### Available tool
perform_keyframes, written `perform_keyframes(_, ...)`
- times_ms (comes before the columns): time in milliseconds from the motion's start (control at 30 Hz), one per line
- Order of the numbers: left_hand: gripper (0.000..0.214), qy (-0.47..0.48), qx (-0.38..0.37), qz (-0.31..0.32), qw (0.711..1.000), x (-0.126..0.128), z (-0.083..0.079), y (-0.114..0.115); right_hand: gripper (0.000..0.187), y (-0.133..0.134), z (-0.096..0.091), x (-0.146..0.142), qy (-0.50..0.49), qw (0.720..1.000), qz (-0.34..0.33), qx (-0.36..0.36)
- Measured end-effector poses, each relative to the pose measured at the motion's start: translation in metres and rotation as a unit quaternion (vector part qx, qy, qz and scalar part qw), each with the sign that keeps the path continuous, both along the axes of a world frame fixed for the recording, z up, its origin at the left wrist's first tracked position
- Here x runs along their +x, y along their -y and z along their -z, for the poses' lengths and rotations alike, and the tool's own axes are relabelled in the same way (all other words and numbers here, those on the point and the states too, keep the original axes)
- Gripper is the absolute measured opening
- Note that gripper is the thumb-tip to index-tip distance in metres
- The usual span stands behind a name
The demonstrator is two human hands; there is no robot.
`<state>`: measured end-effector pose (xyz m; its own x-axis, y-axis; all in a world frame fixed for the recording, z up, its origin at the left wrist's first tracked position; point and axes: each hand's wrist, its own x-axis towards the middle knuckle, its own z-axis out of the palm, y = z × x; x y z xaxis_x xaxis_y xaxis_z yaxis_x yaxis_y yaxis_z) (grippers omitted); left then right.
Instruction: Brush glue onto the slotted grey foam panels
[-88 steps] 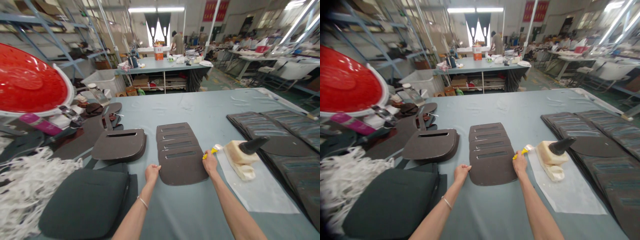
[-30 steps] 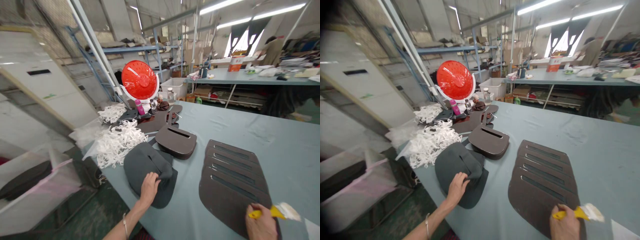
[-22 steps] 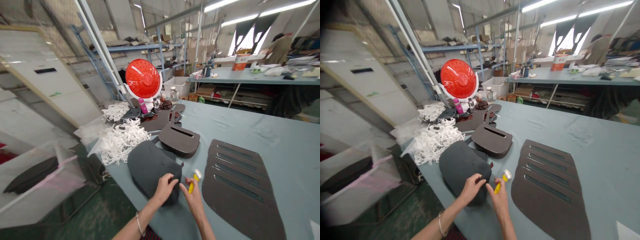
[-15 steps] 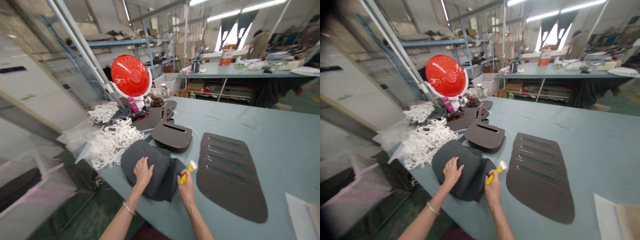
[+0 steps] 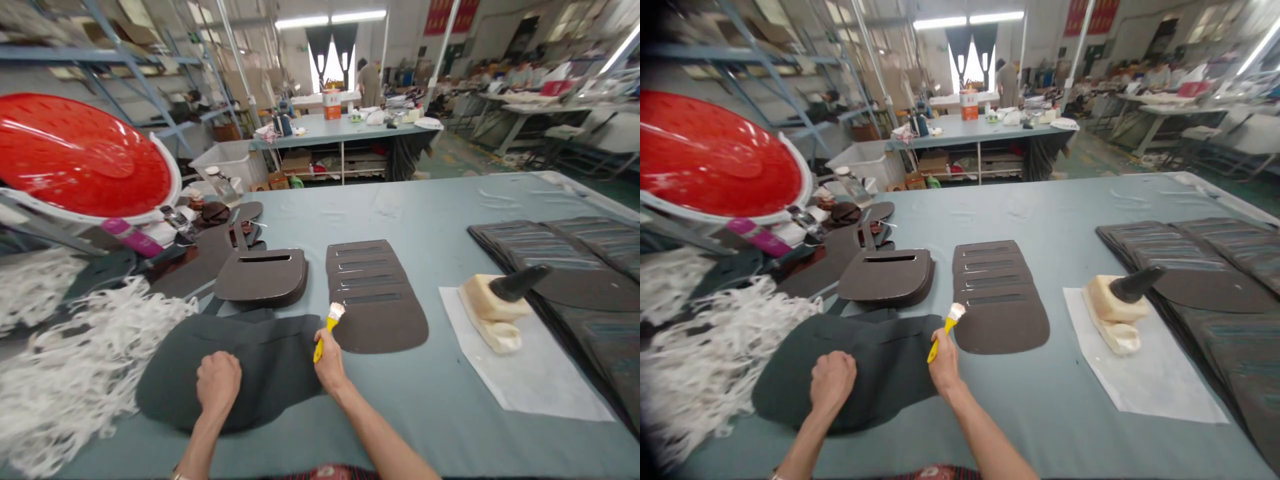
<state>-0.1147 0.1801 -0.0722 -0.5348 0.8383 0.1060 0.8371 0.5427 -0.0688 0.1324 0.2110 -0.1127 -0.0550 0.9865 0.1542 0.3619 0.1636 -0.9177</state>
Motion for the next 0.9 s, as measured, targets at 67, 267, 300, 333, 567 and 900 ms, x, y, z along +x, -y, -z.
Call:
perform_keyframes(67,0.032,0.051,0.003,0.014,0.999,0.010,-0.004,-0.005,0.038,-0.004,0.000,0.017,0.022,0.999,0.020,0.014)
perform_keyframes(267,0.018,0.371,0.068,0.113,0.919,0.081,0.001,-0.030,0.037,-0.019,0.003,0.126,0.154,0.981,0.118,0.022)
perform_keyframes(300,0.018,0.400,0.078,0.136,0.903,0.098,0.005,-0.035,0.036,-0.019,0.004,0.148,0.184,0.973,0.135,0.020)
perform_keyframes(333,0.019,0.423,0.084,0.159,0.888,0.115,0.010,-0.040,0.036,-0.019,0.006,0.170,0.214,0.964,0.154,0.015)
perform_keyframes(567,0.015,0.467,0.070,0.219,0.854,0.196,0.057,-0.069,0.032,-0.011,0.025,0.268,0.371,0.896,0.240,-0.040)
perform_keyframes(900,0.017,0.444,0.059,0.198,0.872,0.201,0.078,-0.080,0.029,-0.010,0.036,0.274,0.430,0.865,0.251,-0.066)
